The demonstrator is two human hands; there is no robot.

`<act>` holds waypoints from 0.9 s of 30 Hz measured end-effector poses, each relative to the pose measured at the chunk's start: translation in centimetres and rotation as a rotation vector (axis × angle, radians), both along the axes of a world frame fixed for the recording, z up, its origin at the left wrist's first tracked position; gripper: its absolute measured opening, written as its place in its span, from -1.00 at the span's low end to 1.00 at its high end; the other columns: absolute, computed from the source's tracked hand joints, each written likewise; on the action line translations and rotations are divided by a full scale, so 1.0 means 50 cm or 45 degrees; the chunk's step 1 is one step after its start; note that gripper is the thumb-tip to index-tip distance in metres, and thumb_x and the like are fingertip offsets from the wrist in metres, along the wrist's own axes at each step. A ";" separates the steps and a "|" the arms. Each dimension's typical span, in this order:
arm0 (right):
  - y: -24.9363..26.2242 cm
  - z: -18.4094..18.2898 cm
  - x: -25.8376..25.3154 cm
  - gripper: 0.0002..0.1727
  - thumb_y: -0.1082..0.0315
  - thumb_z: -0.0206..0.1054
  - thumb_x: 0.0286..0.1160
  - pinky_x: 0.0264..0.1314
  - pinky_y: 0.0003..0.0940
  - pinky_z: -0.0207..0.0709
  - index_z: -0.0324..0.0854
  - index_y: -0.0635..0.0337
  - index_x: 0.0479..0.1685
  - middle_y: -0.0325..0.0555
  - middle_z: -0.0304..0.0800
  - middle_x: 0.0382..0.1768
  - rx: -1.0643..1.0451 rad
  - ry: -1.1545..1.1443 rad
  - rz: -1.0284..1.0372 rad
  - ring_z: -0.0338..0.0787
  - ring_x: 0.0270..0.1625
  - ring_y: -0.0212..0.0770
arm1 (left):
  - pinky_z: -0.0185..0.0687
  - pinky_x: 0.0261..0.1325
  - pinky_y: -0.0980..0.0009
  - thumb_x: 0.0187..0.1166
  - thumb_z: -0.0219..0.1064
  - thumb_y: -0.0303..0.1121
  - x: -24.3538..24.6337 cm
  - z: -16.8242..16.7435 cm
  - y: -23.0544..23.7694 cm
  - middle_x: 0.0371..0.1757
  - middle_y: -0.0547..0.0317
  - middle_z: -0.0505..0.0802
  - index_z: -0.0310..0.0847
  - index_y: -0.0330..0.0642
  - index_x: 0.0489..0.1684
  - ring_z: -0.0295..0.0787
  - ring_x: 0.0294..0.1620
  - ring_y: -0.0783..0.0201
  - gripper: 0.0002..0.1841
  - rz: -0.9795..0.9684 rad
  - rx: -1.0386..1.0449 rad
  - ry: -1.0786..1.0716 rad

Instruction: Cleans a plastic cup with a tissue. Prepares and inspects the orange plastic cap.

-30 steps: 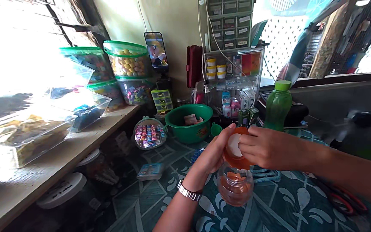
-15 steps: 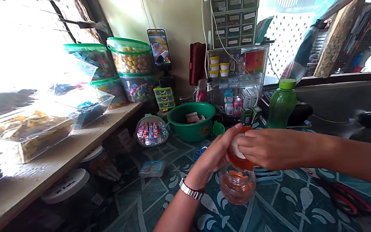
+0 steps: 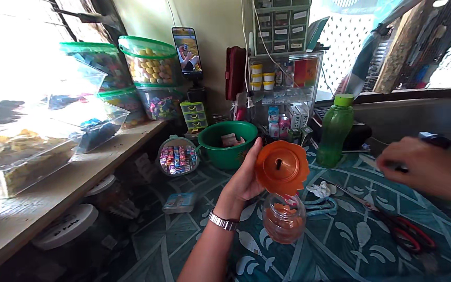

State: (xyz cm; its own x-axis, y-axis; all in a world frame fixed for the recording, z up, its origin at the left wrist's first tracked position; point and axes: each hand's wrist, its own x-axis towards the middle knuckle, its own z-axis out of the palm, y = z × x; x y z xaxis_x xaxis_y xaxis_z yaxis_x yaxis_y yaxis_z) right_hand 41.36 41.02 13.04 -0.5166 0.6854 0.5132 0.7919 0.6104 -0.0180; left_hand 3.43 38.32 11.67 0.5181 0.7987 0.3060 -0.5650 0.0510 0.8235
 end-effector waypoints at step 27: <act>0.124 -0.131 -0.257 -0.69 0.35 0.44 0.57 0.32 0.11 0.52 0.73 0.45 0.11 0.35 0.77 0.05 -0.855 0.097 0.003 0.75 0.11 0.21 | 0.79 0.20 0.40 0.36 0.49 0.21 0.006 -0.009 -0.004 0.05 0.21 0.92 0.77 0.04 0.15 0.88 0.09 0.35 -0.46 -0.077 0.245 -0.020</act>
